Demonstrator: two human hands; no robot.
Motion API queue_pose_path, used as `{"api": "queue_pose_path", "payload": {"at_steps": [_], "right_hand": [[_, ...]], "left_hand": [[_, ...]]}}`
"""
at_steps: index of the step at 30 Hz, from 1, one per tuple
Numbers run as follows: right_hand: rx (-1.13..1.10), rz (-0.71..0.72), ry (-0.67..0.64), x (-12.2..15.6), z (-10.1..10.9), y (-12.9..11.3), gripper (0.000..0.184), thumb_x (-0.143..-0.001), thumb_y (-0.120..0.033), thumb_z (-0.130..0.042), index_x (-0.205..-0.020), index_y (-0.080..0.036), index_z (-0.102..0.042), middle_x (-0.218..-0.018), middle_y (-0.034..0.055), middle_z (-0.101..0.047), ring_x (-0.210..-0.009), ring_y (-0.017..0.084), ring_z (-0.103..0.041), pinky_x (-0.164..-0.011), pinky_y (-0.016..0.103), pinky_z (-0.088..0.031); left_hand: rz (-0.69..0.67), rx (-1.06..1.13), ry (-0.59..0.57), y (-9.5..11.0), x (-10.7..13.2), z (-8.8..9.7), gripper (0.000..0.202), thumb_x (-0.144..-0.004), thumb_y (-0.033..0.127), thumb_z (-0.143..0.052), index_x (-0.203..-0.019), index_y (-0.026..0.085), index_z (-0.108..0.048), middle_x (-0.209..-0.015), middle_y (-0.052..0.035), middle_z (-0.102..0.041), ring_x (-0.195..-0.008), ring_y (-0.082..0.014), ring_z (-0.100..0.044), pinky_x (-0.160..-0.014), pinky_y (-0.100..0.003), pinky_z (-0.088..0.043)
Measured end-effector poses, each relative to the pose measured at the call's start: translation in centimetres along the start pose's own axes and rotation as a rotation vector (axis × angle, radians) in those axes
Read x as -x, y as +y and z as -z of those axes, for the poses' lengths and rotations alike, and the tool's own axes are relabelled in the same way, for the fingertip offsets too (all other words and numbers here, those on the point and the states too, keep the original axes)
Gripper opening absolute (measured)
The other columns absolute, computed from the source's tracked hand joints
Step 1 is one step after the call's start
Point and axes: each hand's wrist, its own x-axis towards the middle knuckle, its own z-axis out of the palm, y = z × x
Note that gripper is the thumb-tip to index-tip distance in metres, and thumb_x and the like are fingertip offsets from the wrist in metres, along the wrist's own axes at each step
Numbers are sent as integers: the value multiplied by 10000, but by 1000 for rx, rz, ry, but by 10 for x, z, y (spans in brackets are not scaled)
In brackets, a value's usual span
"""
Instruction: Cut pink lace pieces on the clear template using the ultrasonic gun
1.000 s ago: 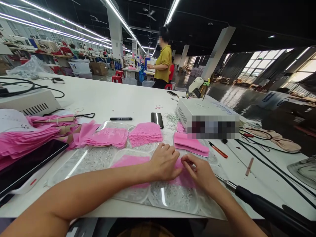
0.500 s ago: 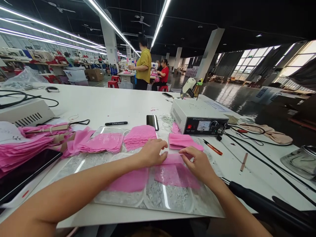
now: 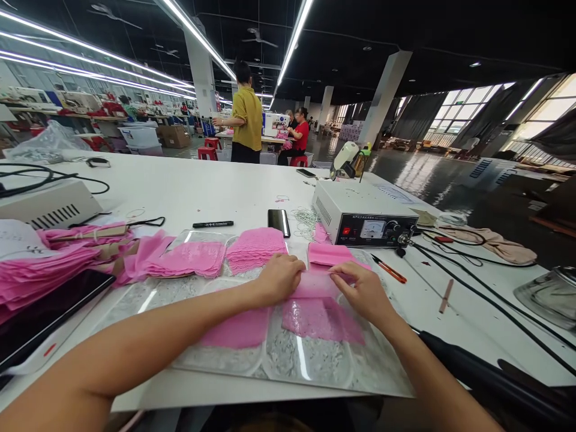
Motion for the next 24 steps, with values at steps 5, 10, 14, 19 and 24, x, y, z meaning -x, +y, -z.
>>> {"api": "queue_pose_path", "payload": {"at_steps": [5, 10, 14, 19, 24], "right_hand": [[-6, 33, 204, -5, 4, 3, 195, -881, -318, -502, -872, -224, -673, -900, 66, -694, -867, 209, -632, -789, 365, -511], [25, 228, 47, 38, 15, -1, 168, -883, -215, -531, -874, -257, -693, -858, 44, -678, -829, 181, -631, -737, 321, -523], [108, 390, -152, 72, 18, 6, 247, -890, -117, -485, -949, -266, -672, -871, 42, -670, -823, 174, -621, -730, 331, -525], [119, 350, -143, 77, 20, 11, 272, -882, -90, -479, -1034, -253, -637, -920, 53, -653, -864, 178, -613, -741, 332, -535], [142, 322, -144, 78, 21, 12, 254, -876, -75, -483, -1014, -238, -621, -954, 58, -644, -910, 177, -611, -764, 324, -547]], "left_hand": [[-80, -32, 93, -3, -8, 19, 254, -924, 113, -414, -979, 147, -661, -945, -95, -667, -925, -228, -596, -909, -406, -411], [-321, -45, 30, 7, 28, 17, 236, -888, 64, -440, -889, 162, -654, -861, -58, -639, -841, -180, -566, -1043, -432, -313], [-462, -30, -58, 11, 54, 6, 219, -825, 25, -484, -839, 187, -631, -804, -21, -610, -774, -155, -538, -1068, -405, -300], [-483, -20, -99, 15, 58, 9, 193, -851, 45, -482, -826, 179, -619, -787, -25, -594, -761, -156, -519, -970, -338, -368], [-474, -20, -150, 18, 65, 21, 140, -910, 145, -492, -837, 172, -608, -789, -33, -599, -767, -169, -512, -861, -322, -381]]}}
